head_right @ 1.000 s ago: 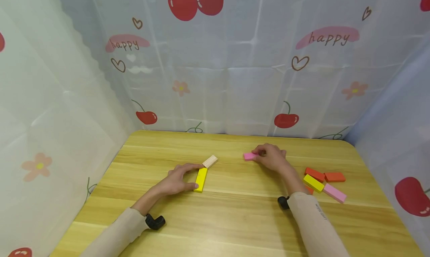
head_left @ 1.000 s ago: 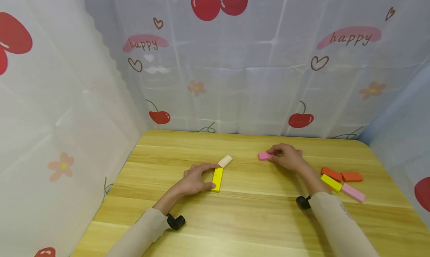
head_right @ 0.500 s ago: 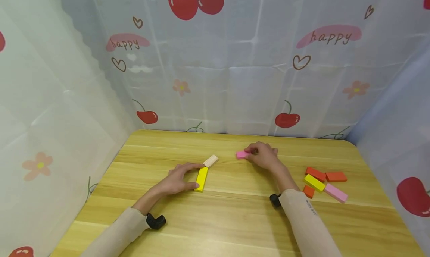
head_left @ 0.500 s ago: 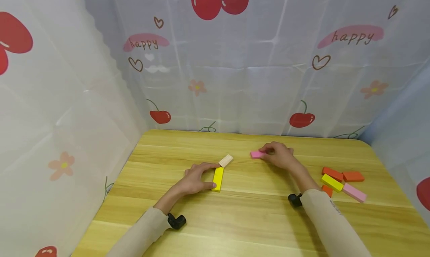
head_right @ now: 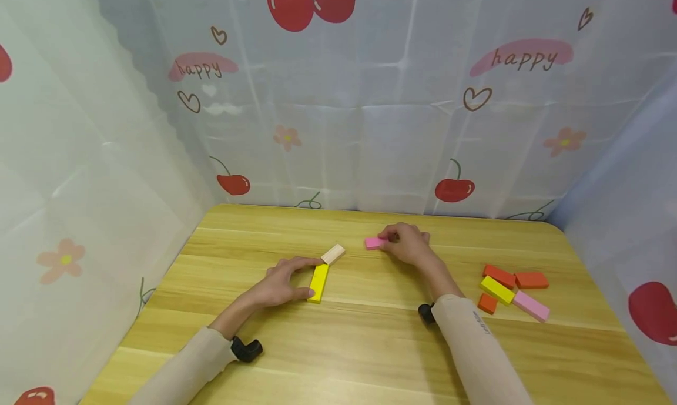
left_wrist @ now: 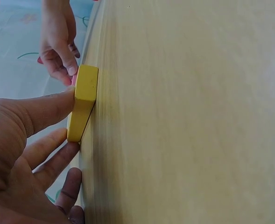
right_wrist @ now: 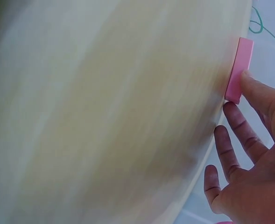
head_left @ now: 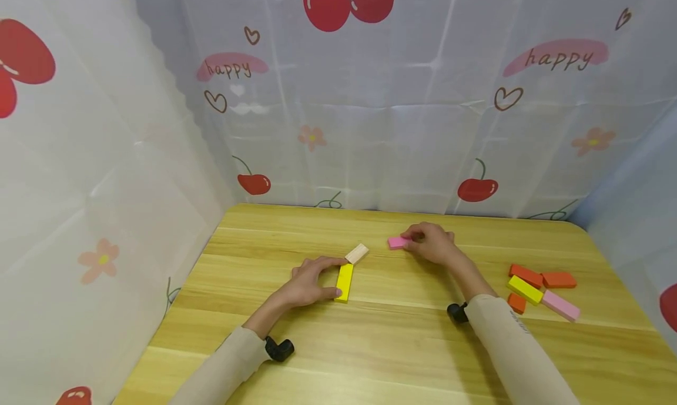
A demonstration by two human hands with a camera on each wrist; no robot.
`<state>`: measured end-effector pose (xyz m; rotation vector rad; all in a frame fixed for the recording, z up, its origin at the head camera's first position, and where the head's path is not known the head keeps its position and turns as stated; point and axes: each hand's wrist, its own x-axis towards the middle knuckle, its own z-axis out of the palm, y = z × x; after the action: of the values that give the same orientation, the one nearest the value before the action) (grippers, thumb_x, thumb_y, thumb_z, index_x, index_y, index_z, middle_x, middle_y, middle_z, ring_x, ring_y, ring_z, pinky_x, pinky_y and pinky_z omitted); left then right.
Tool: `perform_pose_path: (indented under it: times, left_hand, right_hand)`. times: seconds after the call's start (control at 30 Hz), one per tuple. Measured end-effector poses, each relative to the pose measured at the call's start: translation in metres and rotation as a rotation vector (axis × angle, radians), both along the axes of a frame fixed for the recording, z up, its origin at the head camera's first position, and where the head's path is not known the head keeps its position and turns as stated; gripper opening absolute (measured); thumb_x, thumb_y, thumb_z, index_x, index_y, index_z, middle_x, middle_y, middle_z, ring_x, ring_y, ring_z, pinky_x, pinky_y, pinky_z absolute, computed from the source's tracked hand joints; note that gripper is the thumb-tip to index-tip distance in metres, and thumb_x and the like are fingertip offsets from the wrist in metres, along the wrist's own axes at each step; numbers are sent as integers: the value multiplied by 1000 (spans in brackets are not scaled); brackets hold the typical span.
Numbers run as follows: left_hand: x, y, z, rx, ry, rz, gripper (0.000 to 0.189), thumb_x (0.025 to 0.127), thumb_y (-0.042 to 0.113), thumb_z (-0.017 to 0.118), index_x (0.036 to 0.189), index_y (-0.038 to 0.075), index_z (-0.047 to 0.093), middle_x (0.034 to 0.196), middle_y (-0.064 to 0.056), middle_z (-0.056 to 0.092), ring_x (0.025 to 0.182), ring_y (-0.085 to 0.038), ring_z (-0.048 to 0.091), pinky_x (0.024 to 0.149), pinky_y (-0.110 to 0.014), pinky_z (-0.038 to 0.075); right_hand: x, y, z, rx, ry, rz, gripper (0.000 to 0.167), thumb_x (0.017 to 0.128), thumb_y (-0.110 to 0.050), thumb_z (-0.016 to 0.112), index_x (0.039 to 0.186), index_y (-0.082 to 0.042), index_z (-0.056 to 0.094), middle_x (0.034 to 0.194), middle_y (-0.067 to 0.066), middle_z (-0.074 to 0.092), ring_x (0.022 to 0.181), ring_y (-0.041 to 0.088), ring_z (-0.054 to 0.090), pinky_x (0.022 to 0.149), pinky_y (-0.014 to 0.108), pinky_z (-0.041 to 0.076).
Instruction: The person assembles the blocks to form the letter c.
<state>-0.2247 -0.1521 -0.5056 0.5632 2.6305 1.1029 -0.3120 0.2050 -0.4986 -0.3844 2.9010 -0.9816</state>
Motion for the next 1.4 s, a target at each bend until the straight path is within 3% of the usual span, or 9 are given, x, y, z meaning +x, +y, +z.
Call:
perform_pose_path:
  times: [0.67,1.1,1.4]
  left_hand:
    - [-1,-1,-2,-5,-8,2,65,94,29,84,153,39,58,162,4,56,140,-33,43,106,-62,23]
    - [-1,-1,-2,-23,-14,-3,66,95,30,84,154,40,57,164,5,55,136,-31,44,106,-61,21]
    - [-2,0,-3,-27,-10,4,66,95,30,84,154,40,57,163,7,55,135,-31,44,107,-61,22]
  right_hand:
    - [-6,-25,8,13,-37,36,19,101,-20,75,119,-16,81,127,13,77,124,39,64,104,70,25]
    - [-8,-40,7,-13,-45,83,15,101,-20,76,115,-17,80,121,12,75,119,37,62,104,77,25]
    - [-8,-49,7,-6,-49,91,16,101,-21,75,116,-18,79,126,12,75,121,39,59,104,76,26]
